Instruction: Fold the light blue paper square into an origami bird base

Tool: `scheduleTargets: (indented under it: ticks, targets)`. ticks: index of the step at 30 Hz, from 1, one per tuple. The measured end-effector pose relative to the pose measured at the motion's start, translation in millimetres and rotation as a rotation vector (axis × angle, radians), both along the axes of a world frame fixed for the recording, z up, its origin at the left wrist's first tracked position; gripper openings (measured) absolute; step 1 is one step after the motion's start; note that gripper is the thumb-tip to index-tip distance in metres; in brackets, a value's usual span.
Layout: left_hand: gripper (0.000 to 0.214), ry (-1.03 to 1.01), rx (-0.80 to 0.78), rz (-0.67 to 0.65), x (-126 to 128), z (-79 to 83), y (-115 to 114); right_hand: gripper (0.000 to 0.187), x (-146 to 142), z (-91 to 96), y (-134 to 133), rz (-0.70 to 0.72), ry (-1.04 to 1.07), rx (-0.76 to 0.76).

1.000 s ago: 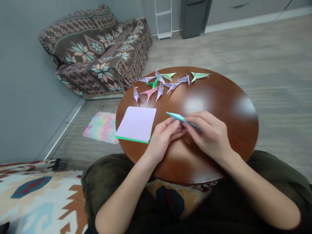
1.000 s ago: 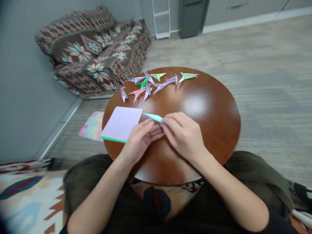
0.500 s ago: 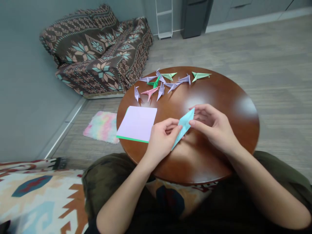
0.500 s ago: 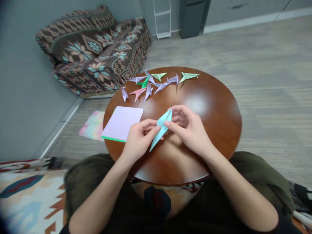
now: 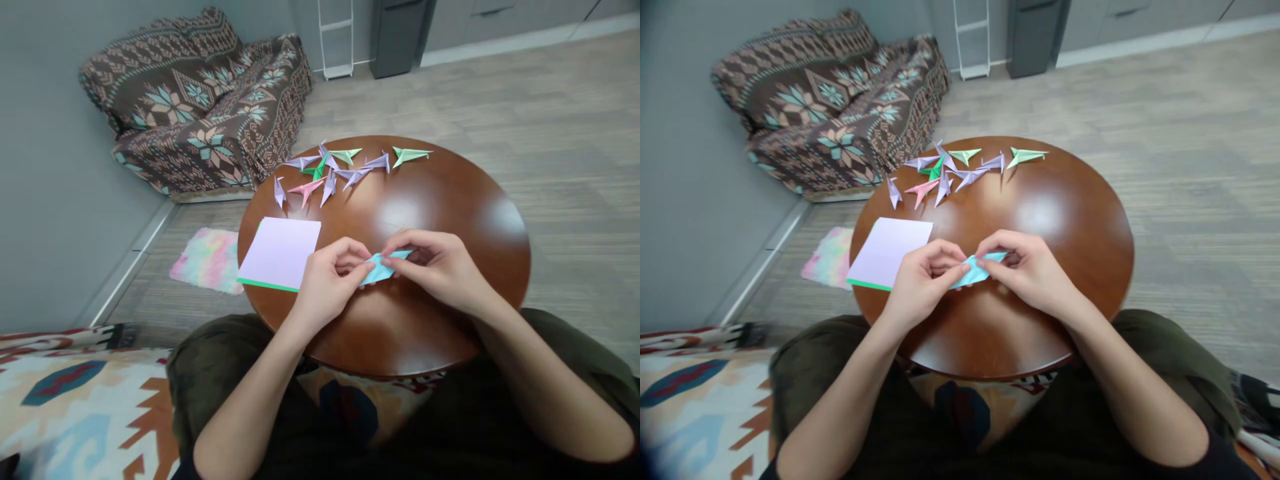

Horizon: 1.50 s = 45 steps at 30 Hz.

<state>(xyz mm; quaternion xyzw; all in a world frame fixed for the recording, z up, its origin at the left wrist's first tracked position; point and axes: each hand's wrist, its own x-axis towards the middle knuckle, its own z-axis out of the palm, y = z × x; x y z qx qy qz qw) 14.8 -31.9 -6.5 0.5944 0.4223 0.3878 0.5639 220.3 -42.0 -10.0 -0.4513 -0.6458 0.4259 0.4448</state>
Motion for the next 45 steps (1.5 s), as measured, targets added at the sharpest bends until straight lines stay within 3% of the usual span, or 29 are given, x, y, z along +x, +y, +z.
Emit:
scheduleTargets:
  ticks: [6, 9, 14, 19, 24, 28, 32, 36, 41, 45]
  targets:
    - [0.005, 0.016, 0.020, -0.007, 2, 1.4, 0, 0.003, 3, 1.9, 0, 0.076, -0.039, -0.048]
    - [0.016, -0.013, -0.036, -0.080, 0, 4.1, 1, 0.003, 7, 2.3, 0, 0.036, -0.011, -0.089]
    - [0.029, -0.024, -0.167, -0.124, -2, 0.4, 6, 0.005, 8, 5.2, 1, 0.145, 0.029, -0.138]
    - [0.037, -0.127, -0.276, -0.219, -1, -4.1, 6, 0.038, 3, 4.2, 0, 0.132, 0.204, -0.210]
    - [0.057, -0.231, -0.268, -0.163, 8, -1.9, 2, 0.053, -4, 0.5, 3, -0.044, 0.314, -0.153]
    - [0.066, -0.254, -0.160, 0.015, 12, -5.7, 3, 0.038, -1, 3.6, 1, -0.068, 0.236, -0.077]
    - [0.066, -0.214, -0.032, 0.110, 10, -8.3, 5, 0.029, 5, 8.3, -4, -0.012, -0.099, 0.118]
    - [0.055, -0.174, 0.009, 0.051, 7, -5.1, 2, 0.020, 5, 7.9, -6, 0.028, -0.430, 0.384]
    - [0.022, -0.083, 0.017, -0.159, -5, 3.3, 1, 0.008, 7, 8.9, -5, 0.140, -0.374, 0.338]
    - [0.014, 0.031, 0.029, -0.147, -15, 5.3, 7, 0.006, 9, 10.1, -3, 0.166, -0.372, 0.348]
